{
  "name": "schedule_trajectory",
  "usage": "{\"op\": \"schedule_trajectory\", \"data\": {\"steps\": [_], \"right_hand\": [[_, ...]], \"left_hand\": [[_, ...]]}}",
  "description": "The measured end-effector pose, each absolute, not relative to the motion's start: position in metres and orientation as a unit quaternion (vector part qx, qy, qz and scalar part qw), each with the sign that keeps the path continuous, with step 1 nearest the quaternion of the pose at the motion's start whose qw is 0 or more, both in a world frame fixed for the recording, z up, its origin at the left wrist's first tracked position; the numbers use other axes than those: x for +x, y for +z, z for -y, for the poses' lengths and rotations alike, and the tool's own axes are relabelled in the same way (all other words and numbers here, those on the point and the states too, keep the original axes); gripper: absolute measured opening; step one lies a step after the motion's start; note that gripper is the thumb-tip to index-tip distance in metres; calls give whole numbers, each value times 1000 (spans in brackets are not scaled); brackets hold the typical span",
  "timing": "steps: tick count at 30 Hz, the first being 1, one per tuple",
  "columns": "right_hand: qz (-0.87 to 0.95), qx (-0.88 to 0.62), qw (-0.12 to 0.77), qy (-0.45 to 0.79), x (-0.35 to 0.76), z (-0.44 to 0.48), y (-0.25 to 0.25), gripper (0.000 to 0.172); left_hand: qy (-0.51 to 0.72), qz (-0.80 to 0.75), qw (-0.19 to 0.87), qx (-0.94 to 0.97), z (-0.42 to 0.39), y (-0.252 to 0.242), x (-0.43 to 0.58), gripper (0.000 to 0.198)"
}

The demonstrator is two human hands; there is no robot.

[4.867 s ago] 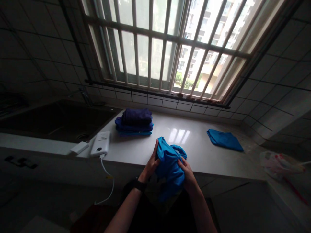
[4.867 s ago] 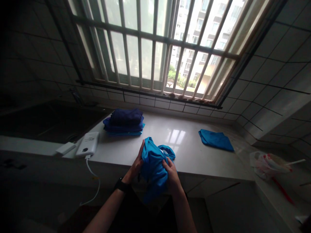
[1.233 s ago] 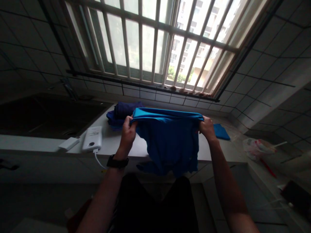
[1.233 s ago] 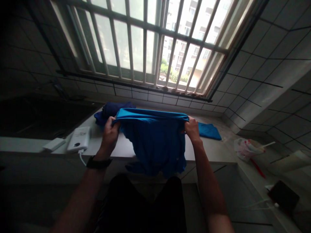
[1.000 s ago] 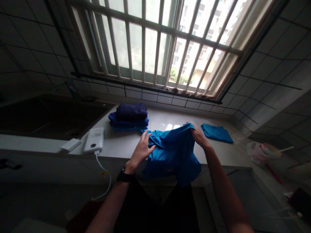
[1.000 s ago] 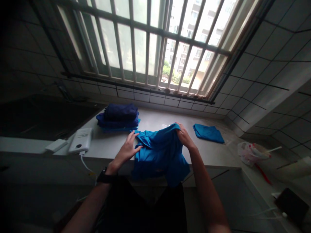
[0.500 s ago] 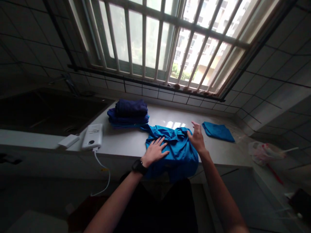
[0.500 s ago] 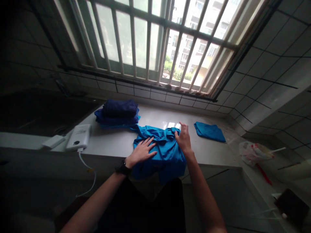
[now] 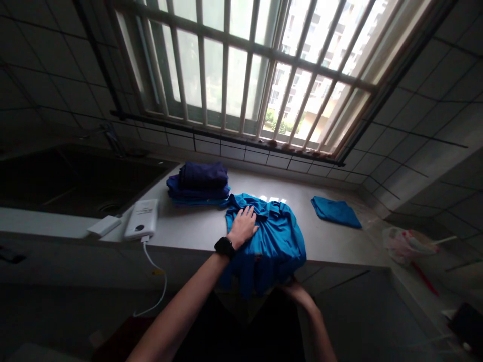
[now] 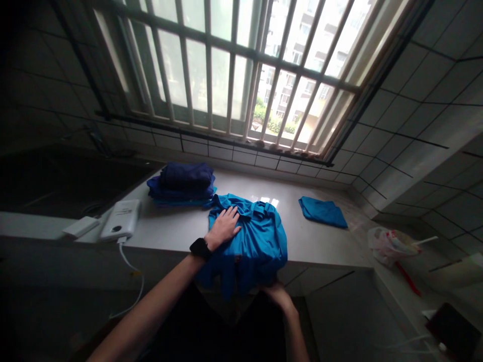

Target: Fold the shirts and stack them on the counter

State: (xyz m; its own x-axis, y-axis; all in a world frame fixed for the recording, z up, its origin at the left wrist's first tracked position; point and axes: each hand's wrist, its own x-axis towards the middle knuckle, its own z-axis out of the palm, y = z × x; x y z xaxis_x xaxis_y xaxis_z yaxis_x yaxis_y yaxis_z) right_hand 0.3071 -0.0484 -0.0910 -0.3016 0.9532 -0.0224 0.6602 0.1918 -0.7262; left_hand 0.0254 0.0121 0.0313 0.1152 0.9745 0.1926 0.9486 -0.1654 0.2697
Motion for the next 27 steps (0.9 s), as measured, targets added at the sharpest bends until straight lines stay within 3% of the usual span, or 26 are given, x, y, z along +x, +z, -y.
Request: {"op": "schedule_trajectory", "data": {"steps": [3,7,10,13,15,20,24,27], "right_hand": [[672,-544,227,448,283,61,-99,73],[593,-445,251,622,278,66,-61,78],[470,-441,368,670,274,50,-16,71],[379,-382,521,662,259,27,24,62],[367,-308,557,679,247,17,43,54],[363,-261,514,732,222,11,61,48],[374,-295,505,720,216,10,60,54],[411,-339,494,687,224,4,54,54]], "left_hand": [[163,-657,39,735,20,31,34,37],[120,-645,68,752,45,25,23,50],[163,-613,149,759,45,32,4,46],[308,-577,230,720,53,46,-6,41],[383,-539,272,699,67,50,0,40],[424,-540,306,660,95,30,45,67],[498,-525,302,621,99,26,67,34],[446,-387,331,736,105,41,63,43]]}}
